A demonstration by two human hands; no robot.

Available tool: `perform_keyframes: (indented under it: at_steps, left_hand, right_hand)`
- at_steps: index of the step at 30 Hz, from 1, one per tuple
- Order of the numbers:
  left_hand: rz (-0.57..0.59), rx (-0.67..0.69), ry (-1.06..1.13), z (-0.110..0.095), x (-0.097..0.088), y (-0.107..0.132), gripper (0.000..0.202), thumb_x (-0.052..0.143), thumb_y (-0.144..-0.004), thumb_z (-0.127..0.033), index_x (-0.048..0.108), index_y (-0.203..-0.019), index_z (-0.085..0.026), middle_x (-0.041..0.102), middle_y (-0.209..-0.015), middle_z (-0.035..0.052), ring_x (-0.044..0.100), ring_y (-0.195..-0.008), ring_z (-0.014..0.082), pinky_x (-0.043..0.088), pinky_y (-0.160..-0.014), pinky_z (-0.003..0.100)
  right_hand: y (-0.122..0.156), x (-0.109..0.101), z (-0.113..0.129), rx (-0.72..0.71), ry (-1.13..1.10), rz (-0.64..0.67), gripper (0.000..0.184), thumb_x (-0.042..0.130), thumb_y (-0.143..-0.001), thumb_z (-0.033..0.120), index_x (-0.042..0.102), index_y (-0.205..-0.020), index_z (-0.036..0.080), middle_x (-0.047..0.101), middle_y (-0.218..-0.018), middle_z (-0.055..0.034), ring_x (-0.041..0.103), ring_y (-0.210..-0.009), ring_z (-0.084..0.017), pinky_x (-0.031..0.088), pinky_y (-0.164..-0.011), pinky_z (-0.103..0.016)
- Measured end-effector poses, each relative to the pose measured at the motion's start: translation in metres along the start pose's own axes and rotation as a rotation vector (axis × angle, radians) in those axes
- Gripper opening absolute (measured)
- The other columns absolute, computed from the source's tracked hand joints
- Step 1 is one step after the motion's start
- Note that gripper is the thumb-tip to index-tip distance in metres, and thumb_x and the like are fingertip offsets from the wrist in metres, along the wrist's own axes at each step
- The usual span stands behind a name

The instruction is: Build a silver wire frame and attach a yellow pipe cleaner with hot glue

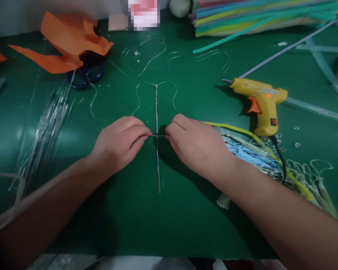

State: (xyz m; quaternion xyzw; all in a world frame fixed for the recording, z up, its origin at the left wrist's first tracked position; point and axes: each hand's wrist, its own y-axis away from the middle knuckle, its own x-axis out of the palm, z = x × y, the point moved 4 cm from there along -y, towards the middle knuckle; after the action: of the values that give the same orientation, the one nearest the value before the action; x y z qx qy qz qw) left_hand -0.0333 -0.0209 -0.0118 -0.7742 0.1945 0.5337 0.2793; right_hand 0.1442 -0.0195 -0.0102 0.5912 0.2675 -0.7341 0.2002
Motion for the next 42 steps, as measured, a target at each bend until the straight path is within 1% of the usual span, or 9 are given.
perform_keyframes:
  at_steps: [4, 10, 15, 19, 24, 28, 37, 42]
  left_hand:
    - [0.011, -0.007, -0.008, 0.0007, 0.0010, -0.0001, 0.028, 0.042, -0.100, -0.018, 0.070, -0.095, -0.017, 0.070, -0.095, 0.0065, 0.061, -0.081, 0.0175, 0.047, -0.067, 0.030]
    - [0.032, -0.015, -0.009, 0.0007, 0.0012, -0.0006, 0.027, 0.043, -0.099, -0.018, 0.070, -0.096, -0.017, 0.069, -0.095, 0.0060, 0.060, -0.081, 0.0180, 0.046, -0.067, 0.030]
    - [0.014, -0.009, -0.018, 0.0001, 0.0004, -0.0002, 0.027, 0.043, -0.099, -0.017, 0.070, -0.095, -0.016, 0.069, -0.094, 0.0064, 0.061, -0.081, 0.0179, 0.046, -0.065, 0.030]
    - [0.012, -0.004, -0.026, -0.0002, 0.0001, 0.0000, 0.027, 0.042, -0.099, -0.017, 0.070, -0.096, -0.016, 0.070, -0.095, 0.0065, 0.061, -0.082, 0.0182, 0.047, -0.066, 0.030]
    - [0.015, -0.004, -0.013, -0.0004, -0.0002, -0.0004, 0.026, 0.044, -0.099, -0.017, 0.070, -0.097, -0.016, 0.070, -0.094, 0.0062, 0.061, -0.081, 0.0181, 0.046, -0.066, 0.030]
    - [0.023, -0.018, -0.012, 0.0002, 0.0010, -0.0004, 0.028, 0.042, -0.099, -0.018, 0.070, -0.094, -0.017, 0.070, -0.094, 0.0064, 0.061, -0.081, 0.0177, 0.047, -0.067, 0.030]
    - [0.067, -0.041, -0.050, -0.0011, 0.0025, -0.0010, 0.028, 0.043, -0.099, -0.019, 0.071, -0.093, -0.017, 0.069, -0.094, 0.0059, 0.061, -0.081, 0.0178, 0.046, -0.065, 0.029]
    - [0.094, -0.015, -0.081, -0.0028, 0.0018, 0.0008, 0.031, 0.040, -0.099, -0.020, 0.068, -0.090, -0.017, 0.068, -0.092, 0.0061, 0.059, -0.081, 0.0182, 0.044, -0.064, 0.030]
  right_hand:
    - [-0.0005, -0.0002, 0.0006, 0.005, 0.007, 0.011, 0.030, 0.040, -0.100, 0.026, 0.067, -0.091, 0.016, 0.065, -0.091, -0.0096, 0.053, -0.070, -0.017, 0.032, -0.057, -0.029]
    - [-0.0003, -0.0008, 0.0010, -0.012, -0.002, -0.006, 0.028, 0.042, -0.099, 0.024, 0.067, -0.091, 0.015, 0.065, -0.090, -0.0097, 0.053, -0.069, -0.017, 0.032, -0.056, -0.029]
    - [-0.0003, 0.0006, -0.0001, 0.002, -0.009, 0.014, 0.029, 0.041, -0.099, 0.026, 0.067, -0.091, 0.015, 0.065, -0.090, -0.0094, 0.053, -0.070, -0.017, 0.032, -0.056, -0.029]
    - [-0.0002, 0.0009, -0.0002, 0.007, -0.016, 0.008, 0.030, 0.040, -0.100, 0.027, 0.067, -0.092, 0.016, 0.065, -0.091, -0.0097, 0.053, -0.070, -0.017, 0.032, -0.057, -0.029]
    - [-0.0003, -0.0001, 0.0000, -0.004, -0.009, -0.012, 0.028, 0.041, -0.099, 0.025, 0.067, -0.090, 0.016, 0.065, -0.090, -0.0095, 0.054, -0.071, -0.017, 0.033, -0.057, -0.029]
    - [-0.0002, 0.0004, -0.0004, -0.010, -0.017, 0.001, 0.029, 0.041, -0.099, 0.026, 0.067, -0.090, 0.017, 0.065, -0.090, -0.0092, 0.055, -0.071, -0.017, 0.034, -0.057, -0.030]
    - [-0.0007, 0.0002, 0.0015, -0.021, 0.000, 0.002, 0.030, 0.042, -0.099, 0.026, 0.068, -0.090, 0.015, 0.066, -0.090, -0.0093, 0.055, -0.070, -0.017, 0.033, -0.056, -0.029]
    - [0.0000, -0.0007, 0.0032, -0.042, 0.022, -0.006, 0.030, 0.041, -0.099, 0.025, 0.068, -0.089, 0.016, 0.066, -0.089, -0.0092, 0.053, -0.069, -0.017, 0.033, -0.058, -0.029]
